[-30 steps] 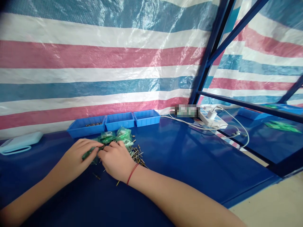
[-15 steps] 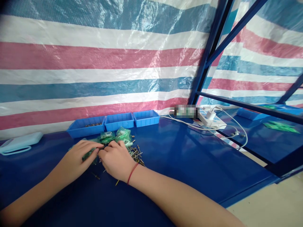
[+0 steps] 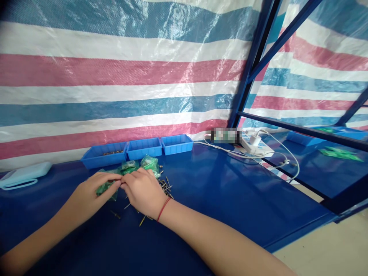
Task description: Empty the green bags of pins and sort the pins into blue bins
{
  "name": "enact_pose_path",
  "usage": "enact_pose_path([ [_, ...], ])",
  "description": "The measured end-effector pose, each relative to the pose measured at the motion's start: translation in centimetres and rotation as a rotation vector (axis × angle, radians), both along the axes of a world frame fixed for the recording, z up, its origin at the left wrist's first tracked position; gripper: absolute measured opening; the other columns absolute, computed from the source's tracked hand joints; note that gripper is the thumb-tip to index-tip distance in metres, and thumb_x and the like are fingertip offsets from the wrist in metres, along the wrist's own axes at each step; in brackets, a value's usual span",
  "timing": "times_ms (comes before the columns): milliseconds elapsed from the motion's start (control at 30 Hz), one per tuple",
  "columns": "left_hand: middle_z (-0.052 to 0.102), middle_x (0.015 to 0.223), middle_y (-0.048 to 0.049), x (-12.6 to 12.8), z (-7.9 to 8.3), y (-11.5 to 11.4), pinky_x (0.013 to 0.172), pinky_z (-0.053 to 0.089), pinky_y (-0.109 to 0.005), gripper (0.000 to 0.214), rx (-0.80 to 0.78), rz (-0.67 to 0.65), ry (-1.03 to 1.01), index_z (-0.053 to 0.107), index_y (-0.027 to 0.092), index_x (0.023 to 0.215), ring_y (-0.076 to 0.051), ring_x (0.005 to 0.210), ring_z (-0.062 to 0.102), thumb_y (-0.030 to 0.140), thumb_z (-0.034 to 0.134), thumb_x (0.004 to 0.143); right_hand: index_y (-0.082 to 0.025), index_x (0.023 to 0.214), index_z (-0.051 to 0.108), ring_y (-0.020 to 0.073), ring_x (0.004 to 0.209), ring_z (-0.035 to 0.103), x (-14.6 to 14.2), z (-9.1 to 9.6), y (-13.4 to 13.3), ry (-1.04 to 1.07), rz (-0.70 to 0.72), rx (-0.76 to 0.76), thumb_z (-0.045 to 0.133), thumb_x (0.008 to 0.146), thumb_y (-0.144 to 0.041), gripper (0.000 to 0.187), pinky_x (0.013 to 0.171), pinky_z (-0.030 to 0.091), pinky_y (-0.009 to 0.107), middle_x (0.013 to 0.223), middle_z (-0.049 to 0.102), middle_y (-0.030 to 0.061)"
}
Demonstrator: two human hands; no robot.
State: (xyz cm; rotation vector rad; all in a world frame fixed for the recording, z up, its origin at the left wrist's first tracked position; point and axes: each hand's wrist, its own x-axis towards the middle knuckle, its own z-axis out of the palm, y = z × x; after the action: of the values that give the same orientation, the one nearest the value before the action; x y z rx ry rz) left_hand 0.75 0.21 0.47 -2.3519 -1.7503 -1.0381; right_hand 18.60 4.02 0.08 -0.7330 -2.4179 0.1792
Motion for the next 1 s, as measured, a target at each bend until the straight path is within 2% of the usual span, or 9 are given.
enact_pose_path([
  [167,0.071,0.082,0.0016,0.01,0.31,-0.16,0.056,0.047,-0.024,0.032,-0.18,0.073,-0.142,0.069,0.027,0.09,-0.015,0.061,0.059,0.051,0.049,0.083,-0.018,0.088,0.066,0.0128,0.075,0.058,0.1,0.49,-0.06,0.247,0.045,-0.274,0.048,0.093,-0.021,0.019,0.073,0.041,0.025,0.081,0.069,0.0007],
  [367,0.069,0.076,0.0007,0.04,0.16,-0.03,0.057,0.046,-0.025,0.033,-0.258,0.034,-0.198,0.068,0.025,0.091,-0.015,0.061,0.059,0.052,0.05,0.083,-0.015,0.079,0.066,0.0108,0.066,0.059,0.0,0.66,0.11,0.421,0.049,-0.593,0.048,0.091,-0.023,0.024,0.064,0.044,0.022,0.075,0.069,0.0015],
  [567,0.072,0.083,-0.0015,0.36,0.24,0.0,0.061,0.049,-0.026,0.031,-0.284,0.016,-0.344,0.069,0.023,0.088,-0.017,0.07,0.065,0.05,0.057,0.078,-0.014,0.083,0.067,0.0119,0.073,0.062,-0.2,0.41,0.18,0.502,0.114,-0.676,0.051,0.088,-0.021,0.018,0.069,0.047,0.024,0.079,0.069,0.0029],
  [733,0.073,0.088,-0.0032,0.2,-0.01,-0.01,0.066,0.052,-0.028,0.032,-0.265,0.008,-0.423,0.069,0.022,0.088,-0.02,0.077,0.067,0.05,0.06,0.075,-0.015,0.091,0.066,0.0123,0.072,0.062,-0.42,0.26,0.01,0.557,0.077,-0.721,0.059,0.083,-0.021,0.012,0.069,0.048,0.025,0.08,0.069,0.0024],
  [867,0.072,0.088,-0.0032,0.12,-0.11,-0.03,0.067,0.052,-0.029,0.032,-0.273,0.053,-0.476,0.067,0.021,0.089,-0.02,0.077,0.066,0.049,0.06,0.075,-0.015,0.091,0.065,0.0127,0.071,0.061,-0.56,0.04,0.1,0.618,0.115,-0.818,0.065,0.079,-0.027,0.018,0.067,0.048,0.026,0.081,0.068,0.0033],
  [1000,0.071,0.086,-0.003,0.23,0.04,-0.13,0.067,0.051,-0.028,0.032,-0.245,0.075,-0.474,0.066,0.021,0.09,-0.02,0.077,0.066,0.049,0.061,0.075,-0.015,0.086,0.065,0.0123,0.069,0.061,-0.67,-0.06,0.26,0.669,0.152,-0.936,0.065,0.078,-0.024,0.012,0.067,0.048,0.027,0.078,0.067,0.0025],
])
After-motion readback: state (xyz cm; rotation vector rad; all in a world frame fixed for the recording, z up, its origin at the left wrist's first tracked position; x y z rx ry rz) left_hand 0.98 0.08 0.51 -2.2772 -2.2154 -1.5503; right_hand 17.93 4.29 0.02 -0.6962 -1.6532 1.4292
